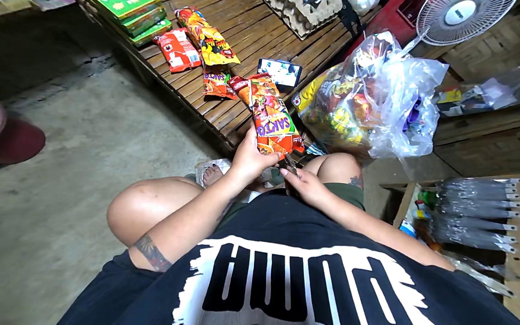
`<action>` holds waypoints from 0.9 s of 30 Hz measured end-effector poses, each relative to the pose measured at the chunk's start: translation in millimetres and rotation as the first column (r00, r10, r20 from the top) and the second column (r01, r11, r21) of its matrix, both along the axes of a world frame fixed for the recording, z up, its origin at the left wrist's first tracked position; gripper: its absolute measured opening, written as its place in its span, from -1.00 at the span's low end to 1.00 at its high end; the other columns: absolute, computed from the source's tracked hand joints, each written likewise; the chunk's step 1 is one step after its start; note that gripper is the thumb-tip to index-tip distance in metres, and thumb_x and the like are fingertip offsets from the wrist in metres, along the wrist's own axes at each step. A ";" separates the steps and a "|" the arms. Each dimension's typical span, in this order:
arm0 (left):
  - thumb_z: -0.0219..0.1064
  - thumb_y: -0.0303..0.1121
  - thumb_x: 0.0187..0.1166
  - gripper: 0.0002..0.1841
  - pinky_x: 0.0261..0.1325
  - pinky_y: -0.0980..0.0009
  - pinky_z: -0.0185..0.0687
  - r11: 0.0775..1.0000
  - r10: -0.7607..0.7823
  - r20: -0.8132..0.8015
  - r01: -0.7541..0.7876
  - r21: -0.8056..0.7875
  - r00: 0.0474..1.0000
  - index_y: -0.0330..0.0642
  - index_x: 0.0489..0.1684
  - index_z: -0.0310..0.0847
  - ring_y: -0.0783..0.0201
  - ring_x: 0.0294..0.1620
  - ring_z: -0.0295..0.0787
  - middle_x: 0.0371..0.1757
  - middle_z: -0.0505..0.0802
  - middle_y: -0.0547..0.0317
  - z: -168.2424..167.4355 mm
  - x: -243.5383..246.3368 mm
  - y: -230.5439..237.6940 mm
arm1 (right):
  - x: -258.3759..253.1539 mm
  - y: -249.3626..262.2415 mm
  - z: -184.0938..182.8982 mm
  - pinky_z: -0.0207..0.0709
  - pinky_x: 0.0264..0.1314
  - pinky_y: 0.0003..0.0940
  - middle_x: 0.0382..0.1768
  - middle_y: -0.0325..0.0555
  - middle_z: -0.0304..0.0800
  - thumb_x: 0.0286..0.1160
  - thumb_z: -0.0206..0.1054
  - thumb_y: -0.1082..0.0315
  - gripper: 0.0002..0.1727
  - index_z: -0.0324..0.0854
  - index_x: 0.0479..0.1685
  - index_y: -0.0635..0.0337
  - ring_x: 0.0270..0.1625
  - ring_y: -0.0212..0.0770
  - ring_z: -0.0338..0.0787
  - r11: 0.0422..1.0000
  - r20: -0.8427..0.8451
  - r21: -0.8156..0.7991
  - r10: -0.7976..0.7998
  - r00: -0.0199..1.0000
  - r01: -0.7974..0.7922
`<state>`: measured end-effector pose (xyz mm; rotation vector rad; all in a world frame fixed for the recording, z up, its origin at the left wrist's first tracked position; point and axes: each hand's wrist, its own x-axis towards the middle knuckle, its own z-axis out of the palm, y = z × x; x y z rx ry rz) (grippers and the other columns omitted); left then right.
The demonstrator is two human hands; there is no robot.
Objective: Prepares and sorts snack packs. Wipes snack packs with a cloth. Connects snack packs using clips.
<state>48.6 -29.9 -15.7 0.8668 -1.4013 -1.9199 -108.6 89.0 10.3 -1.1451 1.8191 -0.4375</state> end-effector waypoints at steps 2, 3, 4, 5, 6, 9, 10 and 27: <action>0.58 -0.64 0.21 0.04 -0.02 0.20 0.90 1.000 0.006 -0.005 -0.006 0.000 1.000 -0.09 0.80 0.00 0.15 -0.05 0.90 0.22 0.80 -0.06 -0.2 -0.8 0.6 | -0.4 -0.6 -0.4 0.58 -0.17 -0.40 -0.47 -0.31 0.64 0.85 -0.03 -0.03 -0.49 0.66 -0.16 0.20 -0.39 -0.45 0.66 1.000 0.003 0.004 -0.008 1.000 0.008; 0.58 -0.65 0.22 0.03 -0.03 0.20 0.90 1.000 0.008 -0.008 -0.008 0.004 1.000 -0.09 0.79 0.00 0.14 -0.05 0.90 0.22 0.79 -0.07 0.0 -1.0 0.8 | -0.4 -1.2 -0.2 0.57 -0.19 -0.41 -0.48 -0.31 0.63 0.85 -0.02 -0.02 -0.49 0.65 -0.18 0.21 -0.40 -0.45 0.64 1.000 -0.002 0.009 -0.011 1.000 0.011; 0.58 -0.65 0.22 0.03 -0.03 0.20 0.90 1.000 0.010 -0.008 -0.010 0.004 1.000 -0.10 0.79 0.00 0.15 -0.04 0.90 0.22 0.79 -0.07 0.2 -1.3 1.2 | -0.6 -1.8 -0.6 0.56 -0.20 -0.41 -0.49 -0.30 0.62 0.85 0.00 -0.02 -0.49 0.65 -0.18 0.21 -0.41 -0.45 0.63 1.000 -0.009 0.015 -0.015 1.000 0.015; 0.59 -0.65 0.22 0.02 0.00 0.20 0.90 1.000 0.013 -0.007 -0.013 0.001 1.000 -0.11 0.78 0.02 0.16 -0.02 0.90 0.23 0.79 -0.07 0.6 -1.4 1.6 | -0.6 -2.4 -1.3 0.54 -0.20 -0.40 -0.50 -0.30 0.60 0.84 0.02 -0.03 -0.50 0.65 -0.19 0.21 -0.41 -0.44 0.62 1.000 -0.019 0.019 -0.017 1.000 0.017; 0.59 -0.65 0.21 0.01 0.02 0.21 0.89 1.000 0.018 -0.010 -0.018 -0.002 1.000 -0.13 0.77 0.03 0.17 0.00 0.90 0.23 0.79 -0.06 0.6 -1.8 2.2 | -0.6 -3.1 -1.7 0.54 -0.19 -0.38 -0.49 -0.28 0.60 0.83 0.05 -0.03 -0.51 0.65 -0.18 0.22 -0.41 -0.42 0.62 1.000 -0.031 0.021 -0.019 0.999 0.019; 0.58 -0.67 0.20 0.00 0.06 0.21 0.87 0.999 0.032 -0.023 -0.032 0.001 0.999 -0.14 0.75 0.04 0.17 0.02 0.88 0.23 0.79 -0.06 -0.2 -3.3 3.2 | -0.8 -5.0 -1.3 0.54 -0.12 -0.30 -0.45 -0.22 0.60 0.79 0.12 -0.06 -0.50 0.65 -0.12 0.25 -0.35 -0.37 0.62 1.000 -0.069 0.024 -0.016 0.998 0.017; 0.58 -0.68 0.20 -0.01 0.04 0.21 0.88 0.999 0.038 -0.027 -0.038 0.006 0.999 -0.15 0.74 0.06 0.17 0.02 0.89 0.23 0.79 -0.06 0.3 -3.6 3.9 | -0.8 -5.4 -1.7 0.54 -0.11 -0.30 -0.44 -0.22 0.61 0.77 0.14 -0.07 -0.50 0.65 -0.12 0.26 -0.34 -0.36 0.62 1.000 -0.079 0.019 -0.017 0.997 0.019; 0.58 -0.65 0.25 0.00 0.02 0.20 0.89 0.998 0.055 -0.041 -0.054 0.037 0.998 -0.10 0.77 0.03 0.15 -0.01 0.89 0.23 0.79 -0.06 4.7 -6.0 11.3 | -3.3 -5.7 -10.7 0.44 -0.29 -0.42 -0.57 -0.34 0.47 0.68 0.29 0.10 -0.64 0.59 -0.42 0.19 -0.49 -0.47 0.49 0.998 -0.133 -0.051 -0.039 0.990 0.033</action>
